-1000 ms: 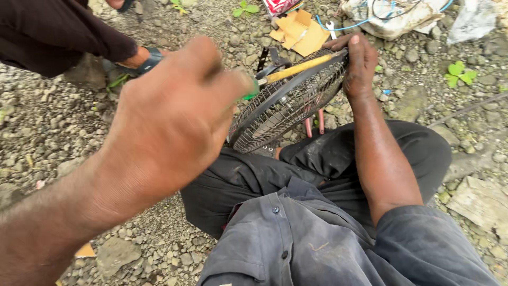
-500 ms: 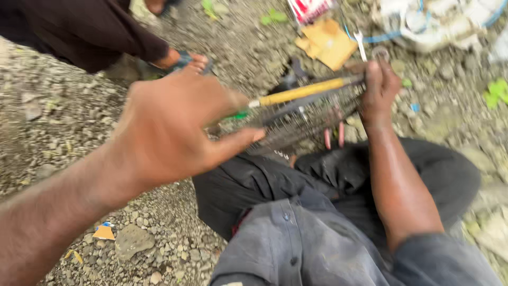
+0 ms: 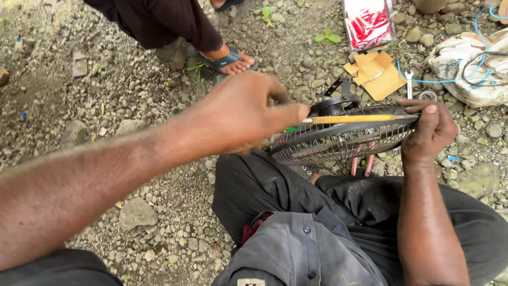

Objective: The person assembles a table fan by attaching the fan blades to the motor, securing them with a nut, and then attaching the front and rear wire cages. The person uses a screwdriver and pliers to tighten the components.

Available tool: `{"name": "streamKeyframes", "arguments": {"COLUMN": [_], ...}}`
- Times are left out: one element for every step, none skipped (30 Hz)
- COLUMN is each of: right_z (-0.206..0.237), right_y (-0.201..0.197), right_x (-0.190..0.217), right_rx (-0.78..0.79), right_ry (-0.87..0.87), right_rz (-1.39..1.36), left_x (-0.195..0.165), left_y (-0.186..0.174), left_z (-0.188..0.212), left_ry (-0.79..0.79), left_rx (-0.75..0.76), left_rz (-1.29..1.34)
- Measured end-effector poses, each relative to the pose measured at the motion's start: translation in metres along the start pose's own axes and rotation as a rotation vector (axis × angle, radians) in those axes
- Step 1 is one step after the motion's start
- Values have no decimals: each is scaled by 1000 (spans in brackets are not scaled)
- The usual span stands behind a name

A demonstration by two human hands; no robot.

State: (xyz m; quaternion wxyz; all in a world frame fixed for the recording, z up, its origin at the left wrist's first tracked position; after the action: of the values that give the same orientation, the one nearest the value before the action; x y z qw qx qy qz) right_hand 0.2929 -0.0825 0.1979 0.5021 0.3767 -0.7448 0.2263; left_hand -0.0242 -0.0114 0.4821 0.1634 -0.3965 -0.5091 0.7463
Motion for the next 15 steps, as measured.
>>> {"name": "streamKeyframes", "arguments": {"right_z": [1,0,0,-1,-1,-1,-2,-2,-2,-2,-2,-2,-2,-2,-3], "right_y": [0,0,0,1,0,0,0,-2,-2,-6,-6,-7,-2,4,9], "right_x": [0,1,2,2,2,3,3,4,3,1,-2,-3,-3,-3,0], "right_rx": [1,-2,-4,-4,-4,-5,-6,-4,1,-1,-10,-6,9,27,35], "right_ry": [-5,-18,-29,-27,-28,-44,-60,-82,-101,-52,-20,-8,-11,-17,-37], "right_rz": [14,25,36,45,51,68,85,115,146,152,153,152,143,137,136], "left_x": [12,3,-8,-17,-29,-41,-52,-52,-51,-52,-65,-76,-84,-83,-82], "left_y": [7,3,1,1,0,0,1,-2,-4,-6,-10,-14,-16,-6,9], "left_z": [1,-4,-6,-6,-1,6,14,13,12,11,15,19,24,13,5], "left_ry": [-265,-88,87,255,447,643,842,736,626,507,621,736,846,641,440], "left_rx": [182,119,57,-1,-98,-196,-292,-275,-257,-233,-334,-434,-531,-418,-306], "left_rz": [-4,-119,-232,-342,-449,-560,-669,-514,-356,-193,-234,-282,-332,-234,-136]}}
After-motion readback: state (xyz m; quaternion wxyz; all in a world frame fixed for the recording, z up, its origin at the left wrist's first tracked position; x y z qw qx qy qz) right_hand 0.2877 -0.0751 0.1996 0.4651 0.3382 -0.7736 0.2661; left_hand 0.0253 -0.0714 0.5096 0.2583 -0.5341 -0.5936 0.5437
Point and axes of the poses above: each hand's wrist, its own z-axis away from the middle knuckle, its own y-axis out of the palm, x = y × z, the point moved 5 cm from there along -z, towards the middle knuckle, and after that the axes turned 9 degrees about y, right-handed, at the moved point
